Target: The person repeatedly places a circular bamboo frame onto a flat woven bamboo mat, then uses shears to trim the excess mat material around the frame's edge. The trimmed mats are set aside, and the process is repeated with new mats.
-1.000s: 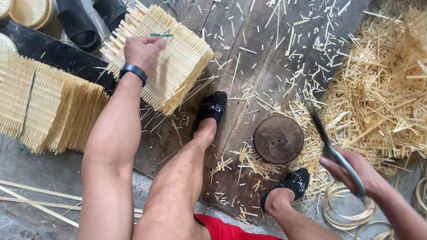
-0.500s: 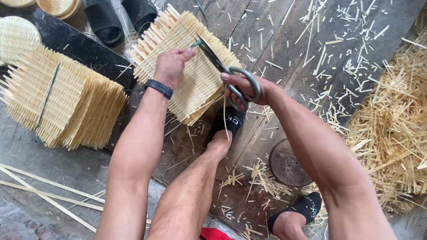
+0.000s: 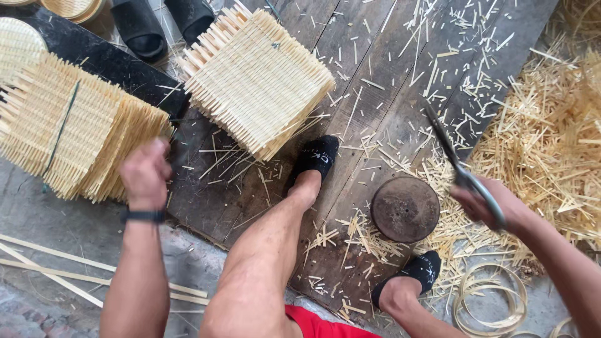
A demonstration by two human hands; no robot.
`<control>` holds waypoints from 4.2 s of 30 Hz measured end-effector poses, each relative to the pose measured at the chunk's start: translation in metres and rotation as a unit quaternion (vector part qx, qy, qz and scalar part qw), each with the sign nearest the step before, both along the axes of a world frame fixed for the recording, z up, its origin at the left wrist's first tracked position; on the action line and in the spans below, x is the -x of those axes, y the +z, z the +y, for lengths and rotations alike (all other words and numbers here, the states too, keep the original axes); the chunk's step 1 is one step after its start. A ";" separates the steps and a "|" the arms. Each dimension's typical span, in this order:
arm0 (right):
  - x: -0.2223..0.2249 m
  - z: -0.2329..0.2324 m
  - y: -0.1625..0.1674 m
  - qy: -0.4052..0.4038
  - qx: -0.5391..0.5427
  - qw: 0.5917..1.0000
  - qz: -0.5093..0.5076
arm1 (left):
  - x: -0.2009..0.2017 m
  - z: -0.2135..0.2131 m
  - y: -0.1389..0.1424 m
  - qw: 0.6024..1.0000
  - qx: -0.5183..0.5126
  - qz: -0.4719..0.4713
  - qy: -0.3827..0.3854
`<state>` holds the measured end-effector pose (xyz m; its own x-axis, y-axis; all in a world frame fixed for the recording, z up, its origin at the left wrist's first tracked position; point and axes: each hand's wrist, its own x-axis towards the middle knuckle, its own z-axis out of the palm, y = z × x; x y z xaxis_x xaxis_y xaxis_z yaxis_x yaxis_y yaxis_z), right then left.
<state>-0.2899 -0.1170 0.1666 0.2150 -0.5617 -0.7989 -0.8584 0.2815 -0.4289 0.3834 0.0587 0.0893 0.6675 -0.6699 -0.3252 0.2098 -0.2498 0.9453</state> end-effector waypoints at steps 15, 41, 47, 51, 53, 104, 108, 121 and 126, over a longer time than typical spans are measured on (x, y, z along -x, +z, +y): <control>0.153 0.224 -0.164 -0.328 0.102 0.906 0.249 | 0.205 -0.125 0.037 0.735 -0.130 -0.579 -0.328; 0.059 0.261 -0.206 -0.191 0.399 0.890 0.108 | 0.088 -0.181 0.051 0.701 -0.258 -0.490 -0.450; 0.034 0.219 -0.177 -0.456 0.045 0.865 -0.203 | 0.100 -0.189 0.133 0.603 -0.010 -0.738 -0.302; 0.006 0.198 -0.183 -0.453 0.071 0.850 -0.260 | 0.156 -0.192 0.188 0.475 0.094 -0.824 -0.295; 0.004 0.197 -0.185 -0.431 0.054 0.859 -0.271 | 0.212 -0.177 0.186 0.498 0.186 -0.756 -0.381; 0.213 0.421 -0.202 -0.305 0.381 0.835 0.253 | 0.377 -0.063 -0.058 0.972 -0.063 -0.022 -0.227; 0.214 0.399 -0.162 -0.361 0.333 0.815 0.308 | 0.416 -0.063 -0.011 0.952 0.049 -0.156 -0.258; 0.129 0.256 0.142 0.229 0.590 0.773 -0.035 | 0.542 -0.090 0.125 0.773 -0.060 0.276 -0.568; 0.103 0.207 0.149 0.035 0.678 0.734 0.011 | 0.535 -0.041 0.141 0.828 -0.025 0.220 -0.515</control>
